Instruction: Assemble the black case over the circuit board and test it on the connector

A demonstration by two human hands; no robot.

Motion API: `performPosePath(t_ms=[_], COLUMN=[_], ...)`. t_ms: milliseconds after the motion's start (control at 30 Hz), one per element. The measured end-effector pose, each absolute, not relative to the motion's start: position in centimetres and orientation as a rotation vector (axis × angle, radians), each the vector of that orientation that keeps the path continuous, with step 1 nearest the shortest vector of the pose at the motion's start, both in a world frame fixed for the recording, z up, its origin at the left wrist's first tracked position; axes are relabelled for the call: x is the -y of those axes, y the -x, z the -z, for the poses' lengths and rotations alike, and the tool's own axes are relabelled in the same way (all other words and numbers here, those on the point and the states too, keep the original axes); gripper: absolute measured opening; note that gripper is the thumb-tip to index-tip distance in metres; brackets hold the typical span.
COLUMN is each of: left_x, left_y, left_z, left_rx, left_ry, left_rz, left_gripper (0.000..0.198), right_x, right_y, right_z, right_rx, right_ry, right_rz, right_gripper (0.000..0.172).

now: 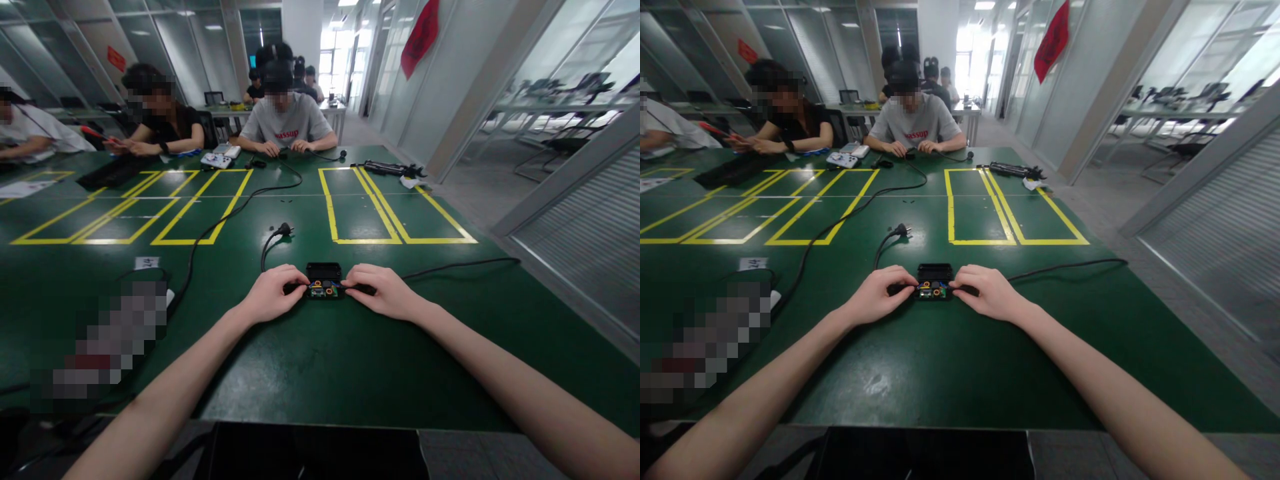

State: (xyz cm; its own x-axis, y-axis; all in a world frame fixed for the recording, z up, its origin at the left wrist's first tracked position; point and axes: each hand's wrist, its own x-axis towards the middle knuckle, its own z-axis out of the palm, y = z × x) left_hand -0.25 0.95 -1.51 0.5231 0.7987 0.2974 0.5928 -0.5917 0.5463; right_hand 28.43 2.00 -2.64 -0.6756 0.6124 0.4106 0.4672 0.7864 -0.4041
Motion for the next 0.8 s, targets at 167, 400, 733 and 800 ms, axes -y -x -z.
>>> performPosePath(t_ms=[167,400,733,800], left_x=[-0.9,-1.0,-1.4,-1.7], left_y=[0.4,0.3,0.5,0.4], left_z=[1.2,1.2,2.0,2.4], left_rx=[-1.134,-1.154,-1.144,-1.242], left_ry=[-2.419,-2.475,-2.320,-2.292], left_rz=[-0.672,-0.627,-0.838,-0.879], left_gripper=[0.016,0.016,0.018,0.023], right_x=[-2.0,-2.3,-2.4,-2.7], right_y=[-28.3,-28.2,-27.2,-27.1], right_z=[2.4,2.0,3.3,3.7], right_rx=[2.455,2.523,2.208,2.205], right_ry=[0.736,0.739,1.041,1.085], right_rz=[-0.387,-0.316,-0.193,-0.211], right_gripper=[0.017,0.021,0.026,0.030])
